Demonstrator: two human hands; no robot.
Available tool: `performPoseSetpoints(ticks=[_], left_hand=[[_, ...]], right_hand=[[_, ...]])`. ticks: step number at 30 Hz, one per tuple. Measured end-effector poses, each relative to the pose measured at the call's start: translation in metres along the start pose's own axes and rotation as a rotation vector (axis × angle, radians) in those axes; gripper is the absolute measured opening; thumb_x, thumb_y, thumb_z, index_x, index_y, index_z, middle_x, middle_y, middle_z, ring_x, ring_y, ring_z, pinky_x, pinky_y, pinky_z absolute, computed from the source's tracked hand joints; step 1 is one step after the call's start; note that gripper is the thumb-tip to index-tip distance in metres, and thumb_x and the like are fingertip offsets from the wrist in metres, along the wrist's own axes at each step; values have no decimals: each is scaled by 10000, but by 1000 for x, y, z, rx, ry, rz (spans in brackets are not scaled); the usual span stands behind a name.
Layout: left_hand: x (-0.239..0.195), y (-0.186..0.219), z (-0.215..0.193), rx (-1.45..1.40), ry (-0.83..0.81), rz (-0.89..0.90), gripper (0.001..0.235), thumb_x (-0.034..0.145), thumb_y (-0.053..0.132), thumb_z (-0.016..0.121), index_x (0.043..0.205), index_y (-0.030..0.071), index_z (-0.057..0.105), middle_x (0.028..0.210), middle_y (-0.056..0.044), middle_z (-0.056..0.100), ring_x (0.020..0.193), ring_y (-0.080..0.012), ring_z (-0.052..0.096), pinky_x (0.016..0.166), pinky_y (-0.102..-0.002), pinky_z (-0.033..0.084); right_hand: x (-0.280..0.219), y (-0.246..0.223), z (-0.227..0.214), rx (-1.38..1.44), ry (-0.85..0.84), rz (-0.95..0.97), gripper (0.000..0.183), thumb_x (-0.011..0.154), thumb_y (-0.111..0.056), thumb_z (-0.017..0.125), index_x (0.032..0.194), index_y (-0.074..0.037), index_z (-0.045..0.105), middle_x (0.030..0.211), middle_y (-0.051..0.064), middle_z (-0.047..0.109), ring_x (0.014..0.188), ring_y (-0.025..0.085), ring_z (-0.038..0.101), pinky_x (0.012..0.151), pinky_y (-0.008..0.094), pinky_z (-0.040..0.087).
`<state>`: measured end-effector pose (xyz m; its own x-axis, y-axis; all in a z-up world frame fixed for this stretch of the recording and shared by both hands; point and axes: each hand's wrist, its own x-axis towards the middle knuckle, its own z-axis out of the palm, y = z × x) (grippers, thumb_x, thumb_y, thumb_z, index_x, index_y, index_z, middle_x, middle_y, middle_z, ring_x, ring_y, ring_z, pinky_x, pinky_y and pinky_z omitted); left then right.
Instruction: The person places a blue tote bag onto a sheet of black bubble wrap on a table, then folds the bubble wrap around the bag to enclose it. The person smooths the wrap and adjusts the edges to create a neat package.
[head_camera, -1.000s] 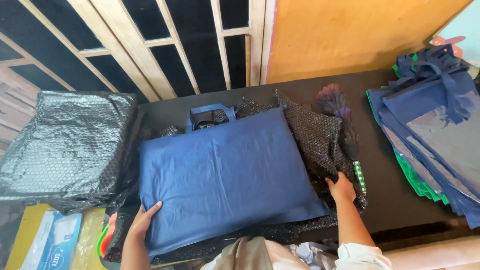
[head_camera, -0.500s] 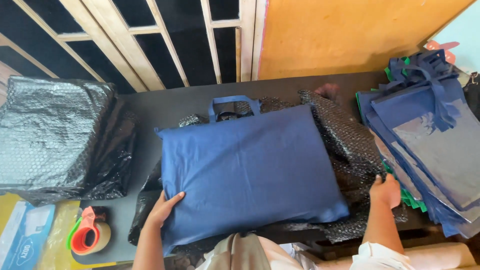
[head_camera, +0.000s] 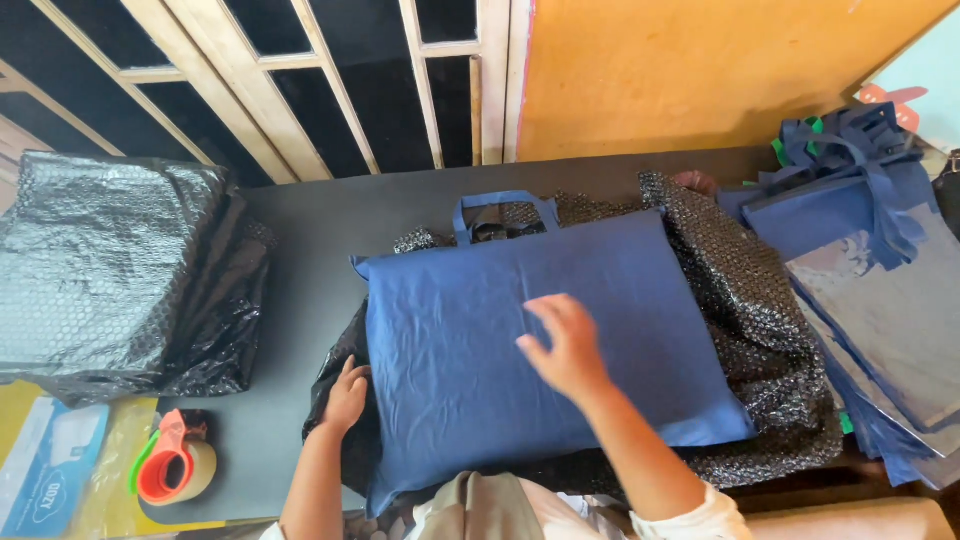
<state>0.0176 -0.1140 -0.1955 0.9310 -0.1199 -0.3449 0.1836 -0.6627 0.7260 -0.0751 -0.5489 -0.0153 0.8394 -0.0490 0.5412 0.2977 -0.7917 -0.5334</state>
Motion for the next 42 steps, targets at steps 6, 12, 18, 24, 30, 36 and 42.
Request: performPoseSetpoints(ticks=[6, 12, 18, 24, 30, 36, 42], left_hand=[[0, -29, 37, 387, 113, 156, 814, 744, -3, 796, 1464, 268, 528, 1682, -227, 252, 1385, -433, 512, 1137, -489, 506], [10, -64, 57, 179, 313, 116, 571, 668, 88, 925, 1189, 249, 759, 1257, -83, 550, 1214, -325, 626, 1027, -372, 556], [27, -71, -7, -365, 267, -355, 385, 958, 458, 730, 1275, 240, 723, 1045, -78, 726, 919, -236, 705, 792, -418, 601], [54, -115, -144, -1204, 464, -548, 453, 1031, 373, 668, 1299, 68, 466, 1055, -89, 479, 736, -178, 685, 508, -141, 525], [-11, -82, -209, -260, 585, -591, 619, 839, 359, 503, 1405, 136, 616, 1369, -191, 634, 1277, -430, 545, 1051, -486, 400], [-47, 13, -185, 565, 1046, 540, 249, 881, 275, 738, 1055, 100, 768, 1186, -86, 734, 1061, -279, 707, 928, -433, 535], [-5, 24, -110, 900, 94, 865, 957, 729, 726, 788, 1518, 304, 446, 1611, -27, 384, 1539, -383, 210, 1149, -658, 263]], right_hand=[[-24, -138, 132, 28, -677, -469, 460, 832, -491, 697, 1237, -272, 711, 1439, 57, 620, 1501, 364, 392, 1190, 639, 299], [-31, -115, 198, -69, -846, -490, 197, 778, -431, 799, 757, -276, 680, 1032, -48, 616, 1337, 328, 443, 1140, 781, 207], [17, -124, 124, 222, -528, -496, 211, 840, -338, 796, 756, -223, 640, 827, -43, 605, 1070, 263, 576, 1028, 474, 446], [27, -141, 42, 314, -426, -231, 130, 893, -268, 813, 828, -178, 744, 915, -9, 659, 1176, 282, 559, 1135, 479, 377], [0, -144, 102, 370, -579, -160, 72, 907, -218, 782, 847, -178, 787, 913, -68, 685, 1148, 299, 522, 1012, 399, 449], [-21, -143, 144, 342, -627, -6, 109, 893, -198, 799, 802, -168, 747, 858, -73, 664, 1057, 206, 554, 1200, 539, 248], [0, -153, 131, 374, -692, 92, 143, 951, -190, 727, 815, -144, 720, 865, -36, 651, 1214, 277, 533, 1236, 555, 192]])
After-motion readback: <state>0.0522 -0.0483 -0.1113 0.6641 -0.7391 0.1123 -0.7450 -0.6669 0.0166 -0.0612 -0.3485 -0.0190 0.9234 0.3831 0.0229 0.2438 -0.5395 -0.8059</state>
